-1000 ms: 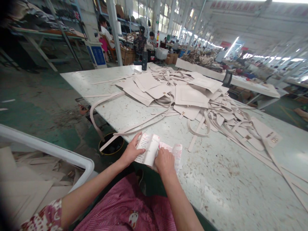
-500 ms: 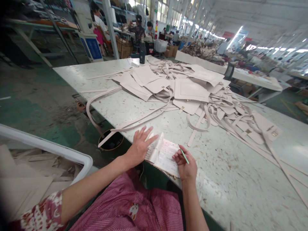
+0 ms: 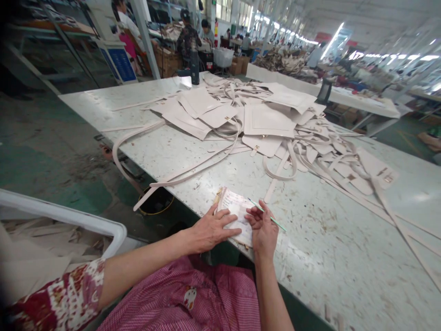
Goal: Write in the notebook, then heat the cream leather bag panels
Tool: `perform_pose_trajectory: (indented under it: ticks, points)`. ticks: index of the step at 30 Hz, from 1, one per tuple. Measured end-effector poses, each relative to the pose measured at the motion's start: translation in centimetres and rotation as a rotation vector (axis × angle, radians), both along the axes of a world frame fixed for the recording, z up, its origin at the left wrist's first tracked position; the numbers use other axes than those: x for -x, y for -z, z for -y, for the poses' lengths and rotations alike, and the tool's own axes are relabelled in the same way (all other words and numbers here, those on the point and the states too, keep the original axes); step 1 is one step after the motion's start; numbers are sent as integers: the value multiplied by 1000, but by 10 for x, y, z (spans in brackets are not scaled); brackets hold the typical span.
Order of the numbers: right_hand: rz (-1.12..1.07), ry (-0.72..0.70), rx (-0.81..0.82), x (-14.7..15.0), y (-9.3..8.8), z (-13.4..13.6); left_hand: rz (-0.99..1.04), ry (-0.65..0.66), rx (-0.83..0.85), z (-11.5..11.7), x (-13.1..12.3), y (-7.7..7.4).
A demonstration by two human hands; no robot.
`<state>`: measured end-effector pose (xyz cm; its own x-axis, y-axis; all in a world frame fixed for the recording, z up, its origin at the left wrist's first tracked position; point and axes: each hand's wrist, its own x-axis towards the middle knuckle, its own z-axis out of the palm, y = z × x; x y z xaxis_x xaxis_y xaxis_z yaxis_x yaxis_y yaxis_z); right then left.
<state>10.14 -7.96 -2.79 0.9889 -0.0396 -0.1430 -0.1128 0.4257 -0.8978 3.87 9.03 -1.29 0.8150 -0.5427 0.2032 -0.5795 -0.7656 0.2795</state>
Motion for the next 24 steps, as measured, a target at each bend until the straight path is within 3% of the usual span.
perform_pose_trajectory:
  ticks: [7,12,16,24]
  points:
    - [114,178,143,4,-17,-9,-67,-184,-58,20,1,-4]
    - [76,108,192,12,-1,-10,-109,-220,-53,28,-14,-6]
    - [34,57,249,9,11,-2,-2,-183,-70,20,-21,-2]
    - [14,-10,618,7,5,16,64,-206,-57,16,-21,9]
